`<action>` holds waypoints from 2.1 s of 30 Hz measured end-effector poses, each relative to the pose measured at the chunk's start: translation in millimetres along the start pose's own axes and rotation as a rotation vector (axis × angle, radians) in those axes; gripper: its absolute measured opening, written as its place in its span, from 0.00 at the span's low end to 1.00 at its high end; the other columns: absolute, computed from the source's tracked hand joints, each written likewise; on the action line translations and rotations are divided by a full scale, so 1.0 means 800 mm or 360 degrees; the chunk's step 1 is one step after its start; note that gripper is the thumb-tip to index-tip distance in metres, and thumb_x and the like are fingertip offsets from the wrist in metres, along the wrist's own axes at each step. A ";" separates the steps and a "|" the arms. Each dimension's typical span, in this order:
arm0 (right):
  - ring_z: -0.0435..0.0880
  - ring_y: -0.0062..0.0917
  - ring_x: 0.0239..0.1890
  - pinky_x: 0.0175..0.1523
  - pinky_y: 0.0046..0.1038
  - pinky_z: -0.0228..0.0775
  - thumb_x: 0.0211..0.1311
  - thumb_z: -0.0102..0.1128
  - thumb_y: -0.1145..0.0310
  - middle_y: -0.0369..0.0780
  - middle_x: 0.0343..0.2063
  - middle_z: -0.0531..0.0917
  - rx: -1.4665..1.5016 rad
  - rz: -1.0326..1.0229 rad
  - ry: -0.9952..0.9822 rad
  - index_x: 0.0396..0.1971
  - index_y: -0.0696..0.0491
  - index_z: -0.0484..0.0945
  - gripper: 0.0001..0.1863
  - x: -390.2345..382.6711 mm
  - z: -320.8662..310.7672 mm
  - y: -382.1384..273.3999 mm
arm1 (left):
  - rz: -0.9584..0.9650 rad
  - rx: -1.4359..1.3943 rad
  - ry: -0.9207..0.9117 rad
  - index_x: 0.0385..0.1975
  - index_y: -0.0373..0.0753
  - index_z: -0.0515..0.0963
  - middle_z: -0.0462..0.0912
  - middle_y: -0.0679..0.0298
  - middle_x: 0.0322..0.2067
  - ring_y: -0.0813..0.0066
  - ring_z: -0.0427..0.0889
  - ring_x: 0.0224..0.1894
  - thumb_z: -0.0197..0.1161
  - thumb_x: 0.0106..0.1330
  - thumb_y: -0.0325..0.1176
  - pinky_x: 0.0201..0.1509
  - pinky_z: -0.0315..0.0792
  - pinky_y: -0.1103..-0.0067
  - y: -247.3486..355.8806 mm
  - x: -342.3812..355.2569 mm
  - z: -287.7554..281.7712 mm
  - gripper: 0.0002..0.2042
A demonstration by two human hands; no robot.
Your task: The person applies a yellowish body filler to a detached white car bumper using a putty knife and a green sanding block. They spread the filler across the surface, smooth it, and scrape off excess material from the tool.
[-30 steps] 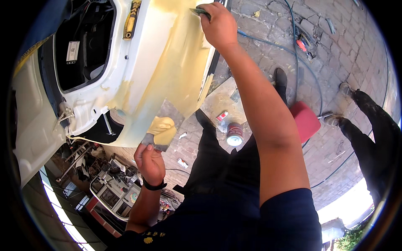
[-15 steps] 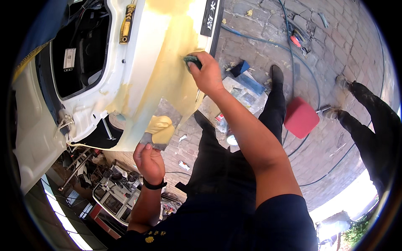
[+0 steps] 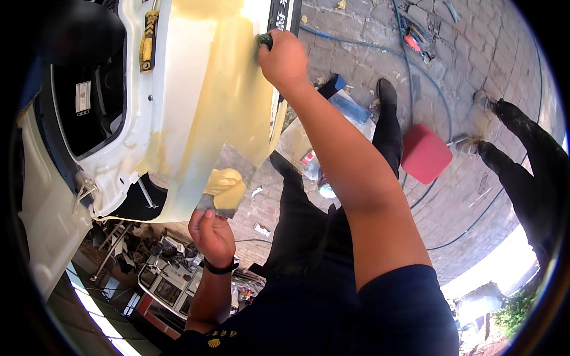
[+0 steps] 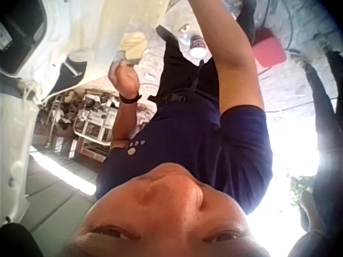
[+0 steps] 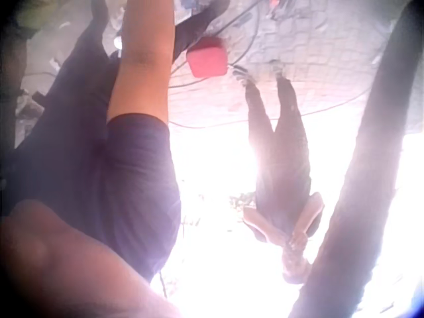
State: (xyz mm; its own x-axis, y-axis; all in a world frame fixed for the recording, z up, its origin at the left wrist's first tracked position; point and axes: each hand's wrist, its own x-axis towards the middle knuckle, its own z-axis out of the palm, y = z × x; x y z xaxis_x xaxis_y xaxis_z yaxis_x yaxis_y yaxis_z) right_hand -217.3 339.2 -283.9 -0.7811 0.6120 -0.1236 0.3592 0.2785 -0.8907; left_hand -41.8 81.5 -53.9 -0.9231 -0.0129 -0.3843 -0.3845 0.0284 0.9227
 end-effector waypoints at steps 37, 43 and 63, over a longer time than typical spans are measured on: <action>0.84 0.20 0.30 0.37 0.28 0.79 0.67 0.66 0.72 0.38 0.32 0.87 0.1016 0.0863 -0.0025 0.45 0.63 0.85 0.12 -0.014 0.010 0.003 | 0.0048 0.0055 -0.0127 0.48 0.28 0.79 0.84 0.54 0.49 0.68 0.81 0.47 0.53 0.74 0.27 0.50 0.73 0.72 0.013 0.054 0.047 0.11; 0.87 0.28 0.35 0.42 0.30 0.79 0.66 0.65 0.73 0.43 0.36 0.88 0.1152 0.0481 -0.0357 0.46 0.59 0.85 0.11 -0.057 -0.029 -0.009 | -0.0011 0.0073 -0.0025 0.50 0.26 0.79 0.85 0.51 0.51 0.64 0.84 0.50 0.53 0.74 0.28 0.56 0.77 0.67 0.012 0.066 0.065 0.13; 0.87 0.28 0.29 0.38 0.32 0.80 0.66 0.67 0.69 0.45 0.32 0.89 0.1106 0.0662 -0.0122 0.45 0.64 0.83 0.14 -0.058 -0.058 -0.002 | 0.0261 0.0273 0.0068 0.47 0.27 0.79 0.86 0.52 0.49 0.65 0.86 0.48 0.52 0.76 0.28 0.52 0.78 0.71 0.040 0.127 0.055 0.11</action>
State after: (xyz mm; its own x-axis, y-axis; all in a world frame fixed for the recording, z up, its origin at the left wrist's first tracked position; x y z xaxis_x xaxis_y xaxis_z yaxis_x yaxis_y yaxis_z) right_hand -157.7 344.4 -256.5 -0.6954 0.5048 -0.5115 0.2484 -0.4990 -0.8302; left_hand -148.0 124.7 -64.4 -0.9737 -0.0365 -0.2249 -0.2276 0.2027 0.9524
